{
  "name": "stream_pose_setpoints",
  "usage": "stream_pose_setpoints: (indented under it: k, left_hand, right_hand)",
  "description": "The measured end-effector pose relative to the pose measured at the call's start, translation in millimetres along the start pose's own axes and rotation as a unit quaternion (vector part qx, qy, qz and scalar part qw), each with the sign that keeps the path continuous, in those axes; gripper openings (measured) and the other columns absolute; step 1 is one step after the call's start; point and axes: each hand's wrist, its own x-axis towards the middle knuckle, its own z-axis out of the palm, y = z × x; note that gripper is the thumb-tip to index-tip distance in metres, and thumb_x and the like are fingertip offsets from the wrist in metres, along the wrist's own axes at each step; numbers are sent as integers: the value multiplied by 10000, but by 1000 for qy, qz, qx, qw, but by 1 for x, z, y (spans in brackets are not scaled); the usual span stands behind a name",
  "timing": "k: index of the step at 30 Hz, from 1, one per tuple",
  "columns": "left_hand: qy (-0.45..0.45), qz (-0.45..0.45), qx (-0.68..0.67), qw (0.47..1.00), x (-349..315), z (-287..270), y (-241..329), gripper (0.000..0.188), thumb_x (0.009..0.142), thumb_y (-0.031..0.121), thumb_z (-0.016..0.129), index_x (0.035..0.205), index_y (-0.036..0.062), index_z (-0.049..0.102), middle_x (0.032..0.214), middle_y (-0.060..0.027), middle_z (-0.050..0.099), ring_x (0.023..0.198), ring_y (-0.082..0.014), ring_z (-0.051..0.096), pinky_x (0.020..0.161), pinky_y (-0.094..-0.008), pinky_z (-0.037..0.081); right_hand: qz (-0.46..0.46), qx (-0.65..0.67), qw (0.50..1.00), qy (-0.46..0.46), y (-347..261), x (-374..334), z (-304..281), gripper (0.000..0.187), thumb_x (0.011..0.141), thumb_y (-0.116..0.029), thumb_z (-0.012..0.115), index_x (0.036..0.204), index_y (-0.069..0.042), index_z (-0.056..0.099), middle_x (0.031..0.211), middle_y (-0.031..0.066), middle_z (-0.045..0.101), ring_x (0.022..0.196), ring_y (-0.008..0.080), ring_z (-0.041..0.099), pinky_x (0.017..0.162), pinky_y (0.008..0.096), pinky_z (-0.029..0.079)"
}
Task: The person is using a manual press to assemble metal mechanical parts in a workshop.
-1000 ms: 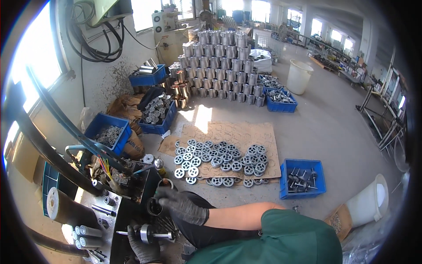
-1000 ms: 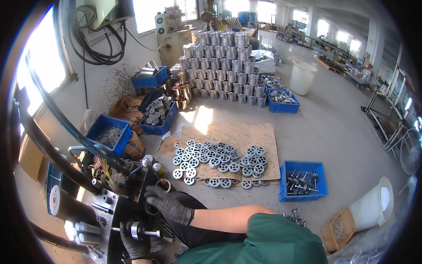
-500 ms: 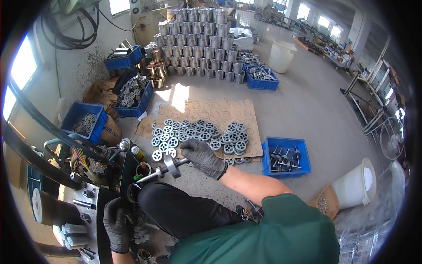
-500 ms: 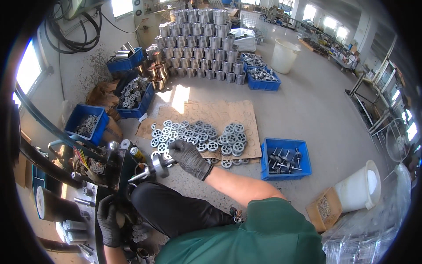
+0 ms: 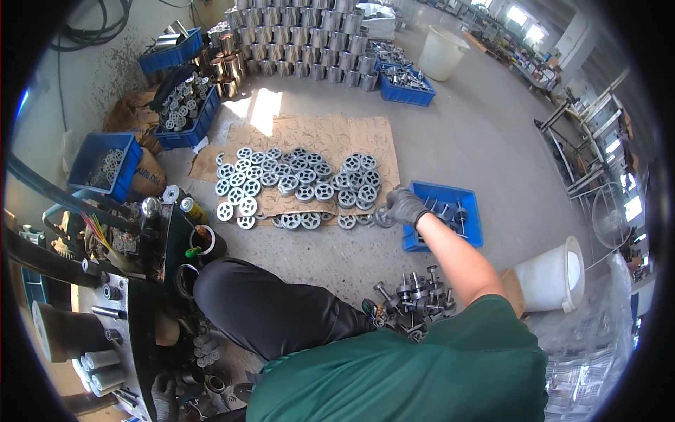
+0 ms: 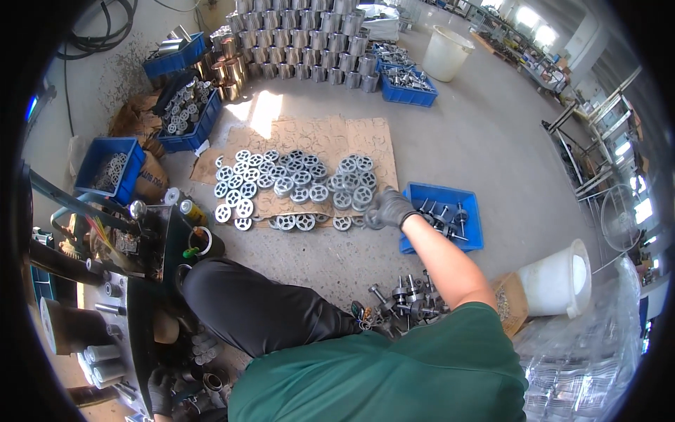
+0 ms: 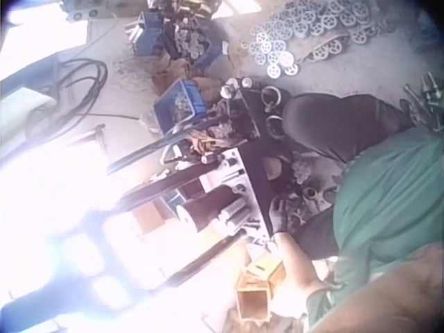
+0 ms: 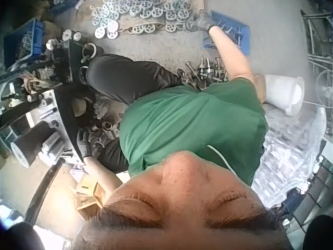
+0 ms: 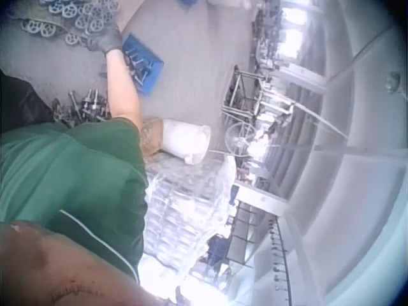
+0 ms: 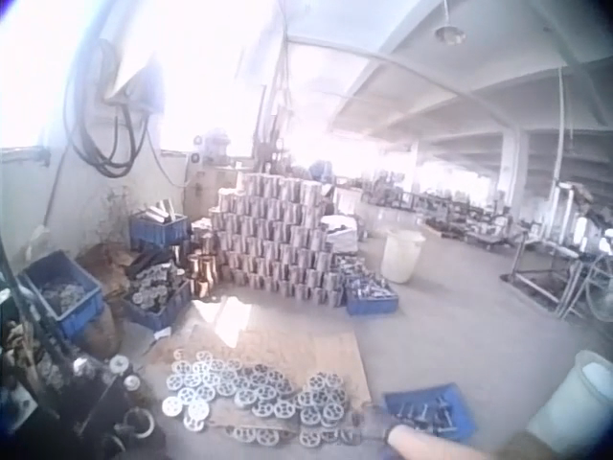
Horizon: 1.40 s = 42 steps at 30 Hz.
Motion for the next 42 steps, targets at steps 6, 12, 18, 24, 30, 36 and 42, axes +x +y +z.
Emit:
stream_pose_setpoints:
  k: [6,12,18,24,30,36,42]
  left_hand:
    - [-27,19,17,999,8,1,-13,274,950,30,642,1219,-17,639,1020,-95,700,931,-181,625,826,-312,527]
    - [-69,2,47,996,8,3,-2,290,942,-50,606,1230,-32,637,1111,-99,703,1011,-175,646,902,-295,513]
    - [-53,-2,90,995,-7,1,4,292,949,-42,603,1236,-30,649,1075,-98,719,990,-166,653,888,-290,515]
    - [-67,10,80,995,1,12,15,276,948,-22,606,1220,-27,654,1052,-96,721,974,-161,652,872,-289,514]
    - [-45,5,83,996,-3,7,6,285,939,-8,601,1218,-22,659,1047,-91,720,978,-163,655,873,-297,516]
    - [66,68,90,991,-36,-1,49,286,939,26,657,1219,-25,681,1094,-121,733,1037,-193,680,944,-320,528]
    - [298,171,-32,938,-83,-32,63,294,971,88,697,1244,-23,691,1096,-111,740,1043,-217,696,935,-346,542]
  right_hand:
    - [159,-1,987,0,111,-3,-13,389,722,-333,844,983,-49,796,964,207,775,888,329,758,844,405,592]
    - [304,-61,951,-17,205,-21,-27,473,724,-348,871,1093,-67,784,1102,206,774,1029,345,753,896,427,589]
    - [489,-41,871,11,229,-66,-11,356,820,-218,784,1146,-75,778,1203,201,750,1173,355,712,1000,441,563]
    - [458,3,873,167,271,-65,97,253,985,-254,619,1190,-181,750,1268,186,718,1189,425,675,1008,519,544]
    - [138,156,949,237,147,-11,235,169,893,-117,642,1038,-95,726,1011,229,735,945,387,718,836,443,566]
    - [-50,348,935,42,-74,15,251,133,904,-101,683,976,-21,760,933,146,777,888,259,744,832,383,579]
    - [-367,268,890,-45,-235,79,138,216,937,-59,666,1120,-9,769,1090,168,779,1041,292,738,974,400,557]
